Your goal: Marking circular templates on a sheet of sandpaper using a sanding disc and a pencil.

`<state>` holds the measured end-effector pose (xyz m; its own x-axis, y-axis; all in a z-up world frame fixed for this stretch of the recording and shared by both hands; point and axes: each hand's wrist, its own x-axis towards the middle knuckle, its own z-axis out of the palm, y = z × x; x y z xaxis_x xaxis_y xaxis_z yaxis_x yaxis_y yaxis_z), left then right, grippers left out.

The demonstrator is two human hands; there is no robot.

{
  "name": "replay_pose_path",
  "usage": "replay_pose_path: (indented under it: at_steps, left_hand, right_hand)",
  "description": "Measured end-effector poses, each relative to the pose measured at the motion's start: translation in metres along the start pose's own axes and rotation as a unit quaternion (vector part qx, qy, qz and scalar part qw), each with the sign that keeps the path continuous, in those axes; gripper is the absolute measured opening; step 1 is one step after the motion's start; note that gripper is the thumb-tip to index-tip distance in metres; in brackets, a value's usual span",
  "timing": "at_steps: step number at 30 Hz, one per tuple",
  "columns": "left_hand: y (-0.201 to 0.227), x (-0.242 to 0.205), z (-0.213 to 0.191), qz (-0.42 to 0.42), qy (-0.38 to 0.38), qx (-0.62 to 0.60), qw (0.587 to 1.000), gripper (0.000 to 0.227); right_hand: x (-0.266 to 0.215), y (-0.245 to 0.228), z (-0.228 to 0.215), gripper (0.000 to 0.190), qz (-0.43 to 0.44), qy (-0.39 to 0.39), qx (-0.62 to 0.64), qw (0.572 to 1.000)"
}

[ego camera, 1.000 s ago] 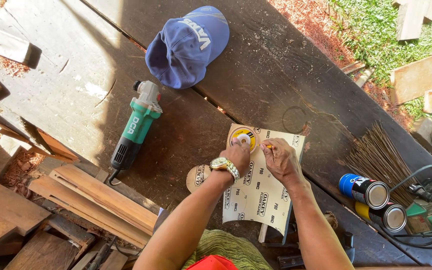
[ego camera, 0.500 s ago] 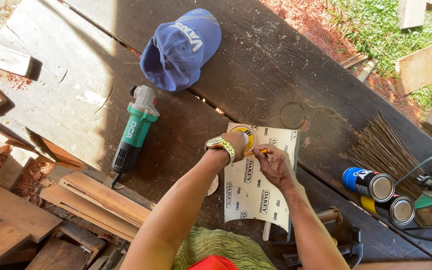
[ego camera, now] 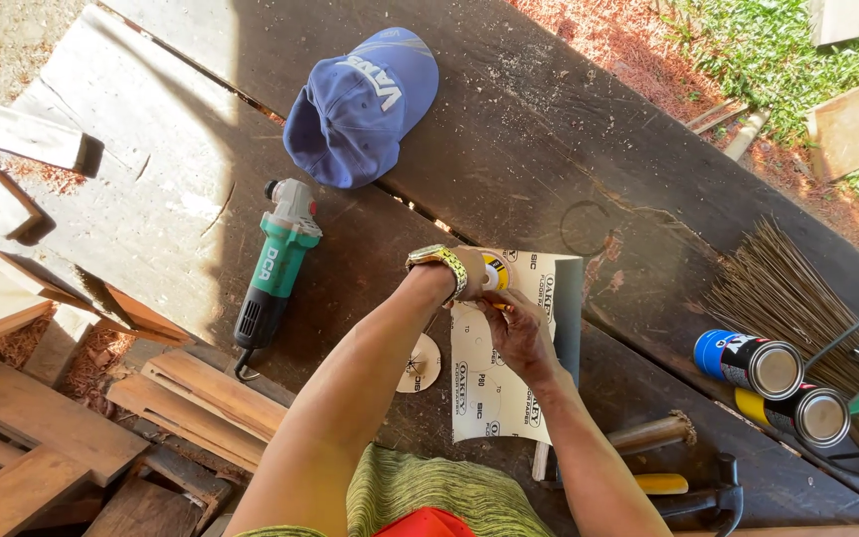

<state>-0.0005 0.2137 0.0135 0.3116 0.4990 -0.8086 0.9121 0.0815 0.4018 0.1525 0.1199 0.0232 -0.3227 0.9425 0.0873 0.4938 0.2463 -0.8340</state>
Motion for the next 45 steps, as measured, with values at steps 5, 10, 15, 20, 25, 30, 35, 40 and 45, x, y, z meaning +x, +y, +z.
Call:
replay_pose_path:
  at_steps: [5, 10, 15, 20, 25, 30, 35, 40, 45]
  left_hand:
    - [-0.002, -0.003, -0.006, -0.016, -0.009, -0.039, 0.999, 0.036]
    - [-0.004, -0.002, -0.007, -0.025, -0.012, -0.028, 0.999, 0.034]
    - [-0.009, 0.001, -0.009, -0.008, -0.013, -0.012, 1.0, 0.033]
    - [-0.007, 0.002, -0.01, -0.034, -0.011, -0.012, 0.999, 0.034]
    - [-0.009, 0.003, -0.008, -0.021, -0.011, 0.019, 1.0, 0.031]
    - [-0.011, 0.001, -0.007, -0.022, 0.001, 0.003, 1.0, 0.03]
    - [-0.013, 0.007, -0.001, -0.01, 0.007, 0.0, 1.0, 0.03]
    - [-0.022, 0.031, 0.016, 0.018, 0.049, 0.057, 0.997, 0.029]
    - [-0.019, 0.024, 0.017, 0.017, 0.073, 0.053, 0.996, 0.034]
  right_hand:
    - [0.0, 0.001, 0.01, 0.016, -0.063, 0.044, 0.019, 0.997]
    - [0.003, 0.007, 0.017, 0.02, -0.097, 0.048, -0.026, 0.994]
    - [0.005, -0.007, 0.018, 0.021, -0.119, 0.058, -0.045, 0.99]
    - [0.004, -0.016, 0.01, 0.021, -0.107, 0.037, -0.051, 0.992]
    - [-0.001, -0.014, 0.012, 0.019, -0.112, 0.037, -0.042, 0.992]
    - [-0.001, -0.015, 0.012, 0.017, -0.069, 0.035, -0.053, 0.996]
    - [-0.007, -0.009, 0.001, 0.013, -0.003, 0.002, -0.045, 0.999]
    - [-0.02, 0.008, -0.015, 0.009, 0.002, -0.005, -0.082, 0.997]
    - [-0.022, 0.027, -0.034, 0.011, 0.019, 0.023, -0.121, 0.992]
